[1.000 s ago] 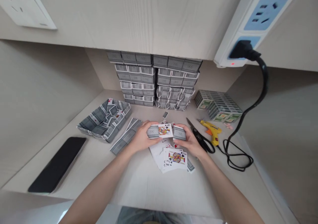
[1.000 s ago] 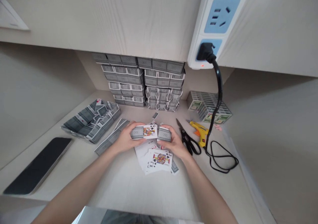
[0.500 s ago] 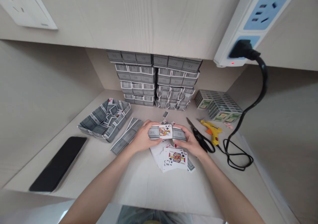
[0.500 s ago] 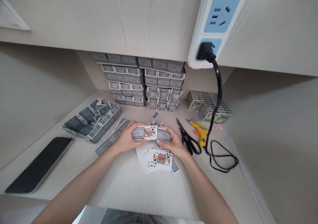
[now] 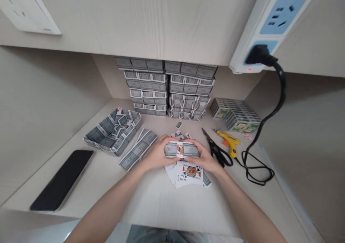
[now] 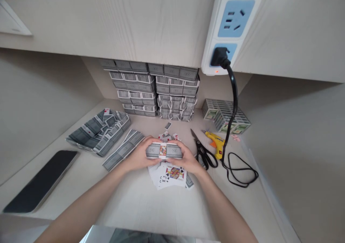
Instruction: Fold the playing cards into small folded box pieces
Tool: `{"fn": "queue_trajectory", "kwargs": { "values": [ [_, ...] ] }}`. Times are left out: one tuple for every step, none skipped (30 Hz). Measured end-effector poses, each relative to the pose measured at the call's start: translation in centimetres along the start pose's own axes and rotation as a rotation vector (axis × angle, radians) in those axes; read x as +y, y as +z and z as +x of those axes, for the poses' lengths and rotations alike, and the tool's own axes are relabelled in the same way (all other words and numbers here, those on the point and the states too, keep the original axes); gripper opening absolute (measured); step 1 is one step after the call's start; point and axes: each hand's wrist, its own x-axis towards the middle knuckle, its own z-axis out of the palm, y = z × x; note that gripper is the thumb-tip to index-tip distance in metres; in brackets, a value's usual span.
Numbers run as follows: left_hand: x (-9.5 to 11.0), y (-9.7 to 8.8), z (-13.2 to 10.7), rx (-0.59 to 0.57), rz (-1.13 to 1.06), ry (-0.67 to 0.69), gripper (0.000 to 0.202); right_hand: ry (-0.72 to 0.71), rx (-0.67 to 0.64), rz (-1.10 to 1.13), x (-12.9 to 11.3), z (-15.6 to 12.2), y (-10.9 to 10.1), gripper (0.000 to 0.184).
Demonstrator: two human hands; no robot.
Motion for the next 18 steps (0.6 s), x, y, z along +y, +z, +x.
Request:
{"fn": "queue_trajectory", "kwargs": {
  "values": [
    [0.03,0.13,-0.02,-0.003,-0.008,0.0,0.049,-0.005,-0.006,-0.005,0.05,0.01,0.1,0.055],
    [0.07,0.24,-0.04,-0.01,-0.017,-0.002,0.05,-0.008,-0.013,-0.01,0.12,0.02,0.21,0.055],
    [0.12,0.34,-0.06,-0.019,-0.029,-0.005,0.05,-0.01,-0.015,-0.017,0.2,0.02,0.33,0.055],
    [0.16,0.44,-0.08,-0.03,-0.042,-0.011,0.05,-0.014,-0.015,-0.027,0.28,0.01,0.44,0.055],
    [0.21,0.52,-0.11,-0.039,-0.057,-0.017,0.051,-0.019,-0.012,-0.035,0.35,-0.01,0.54,0.055],
    [0.25,0.59,-0.14,-0.045,-0.072,-0.023,0.051,-0.023,-0.011,-0.039,0.4,-0.04,0.64,0.056],
    [0.29,0.66,-0.17,-0.051,-0.085,-0.031,0.052,-0.021,-0.016,-0.037,0.41,-0.09,0.71,0.056],
    [0.33,0.71,-0.2,-0.053,-0.097,-0.038,0.053,-0.017,-0.024,-0.029,0.38,-0.15,0.75,0.056],
    [0.36,0.76,-0.24,-0.054,-0.106,-0.044,0.054,-0.01,-0.037,-0.017,0.31,-0.22,0.77,0.056],
    [0.38,0.79,-0.26,-0.051,-0.114,-0.05,0.055,0.001,-0.051,0.0,0.21,-0.3,0.76,0.057],
    [0.39,0.82,-0.28,-0.05,-0.121,-0.053,0.056,0.013,-0.067,0.02,0.08,-0.38,0.73,0.057],
    [0.4,0.85,-0.3,-0.05,-0.126,-0.054,0.057,0.029,-0.084,0.043,-0.05,-0.45,0.69,0.057],
    [0.41,0.87,-0.3,-0.047,-0.13,-0.053,0.059,0.047,-0.096,0.069,-0.18,-0.52,0.65,0.057],
    [0.41,0.89,-0.31,-0.045,-0.132,-0.051,0.06,0.065,-0.106,0.092,-0.28,-0.56,0.63,0.058],
    [0.4,0.92,-0.3,-0.043,-0.13,-0.049,0.061,0.082,-0.113,0.11,-0.34,-0.59,0.62,0.058],
    [0.4,0.97,-0.3,-0.041,-0.126,-0.047,0.062,0.091,-0.111,0.121,-0.36,-0.59,0.64,0.058],
    [0.39,1.02,-0.3,-0.036,-0.121,-0.043,0.062,0.094,-0.104,0.124,-0.35,-0.56,0.69,0.057],
    [0.38,1.1,-0.29,-0.031,-0.115,-0.038,0.061,0.095,-0.095,0.124,-0.3,-0.52,0.76,0.055]
  ]
}}
